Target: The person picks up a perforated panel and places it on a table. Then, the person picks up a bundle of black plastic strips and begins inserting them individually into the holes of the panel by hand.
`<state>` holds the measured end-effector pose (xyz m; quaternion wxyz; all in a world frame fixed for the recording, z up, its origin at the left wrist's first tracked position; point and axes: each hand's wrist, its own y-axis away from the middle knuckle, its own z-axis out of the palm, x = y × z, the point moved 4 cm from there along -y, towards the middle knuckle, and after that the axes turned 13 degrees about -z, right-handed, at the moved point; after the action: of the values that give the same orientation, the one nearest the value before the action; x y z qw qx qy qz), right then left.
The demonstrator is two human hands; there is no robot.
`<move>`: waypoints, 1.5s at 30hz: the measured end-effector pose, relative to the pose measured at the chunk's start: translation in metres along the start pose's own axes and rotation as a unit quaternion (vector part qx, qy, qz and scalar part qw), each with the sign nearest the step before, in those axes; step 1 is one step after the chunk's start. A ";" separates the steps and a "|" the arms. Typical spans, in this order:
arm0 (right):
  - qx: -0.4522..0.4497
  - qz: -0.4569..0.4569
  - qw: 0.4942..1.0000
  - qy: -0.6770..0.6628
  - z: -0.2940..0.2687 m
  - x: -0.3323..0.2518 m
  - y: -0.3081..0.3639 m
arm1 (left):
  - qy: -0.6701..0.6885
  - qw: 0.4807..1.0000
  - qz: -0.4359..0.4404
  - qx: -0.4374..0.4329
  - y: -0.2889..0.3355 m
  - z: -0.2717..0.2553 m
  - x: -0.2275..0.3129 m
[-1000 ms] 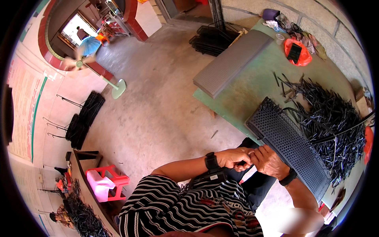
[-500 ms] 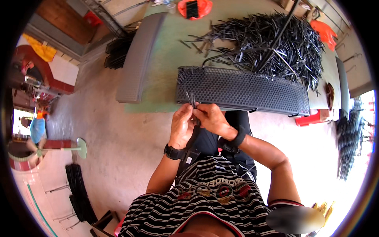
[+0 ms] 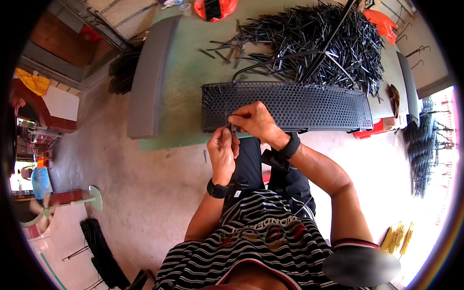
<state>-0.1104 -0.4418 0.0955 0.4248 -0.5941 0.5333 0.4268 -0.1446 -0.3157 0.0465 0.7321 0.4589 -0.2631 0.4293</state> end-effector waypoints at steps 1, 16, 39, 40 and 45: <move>0.006 0.005 1.000 -0.019 0.002 0.003 -0.001 | 0.001 1.000 0.001 0.010 0.000 -0.001 -0.001; 0.126 -0.285 0.934 0.172 -0.018 -0.010 -0.062 | 0.081 0.995 0.004 0.063 -0.012 -0.038 0.007; -0.093 -0.091 0.987 0.095 0.008 -0.004 -0.052 | 0.011 0.999 0.012 0.047 -0.009 -0.026 0.007; -0.082 -0.055 0.992 0.074 0.009 -0.004 -0.048 | 0.014 0.999 -0.003 0.045 -0.008 -0.022 0.006; 0.079 -0.107 0.991 0.007 -0.008 -0.012 -0.059 | 0.032 0.999 -0.012 0.040 -0.010 -0.025 0.001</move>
<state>-0.0518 -0.4423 0.1126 0.5101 -0.6151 0.5016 0.3314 -0.1358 -0.2945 0.0318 0.7260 0.4773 -0.2167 0.4453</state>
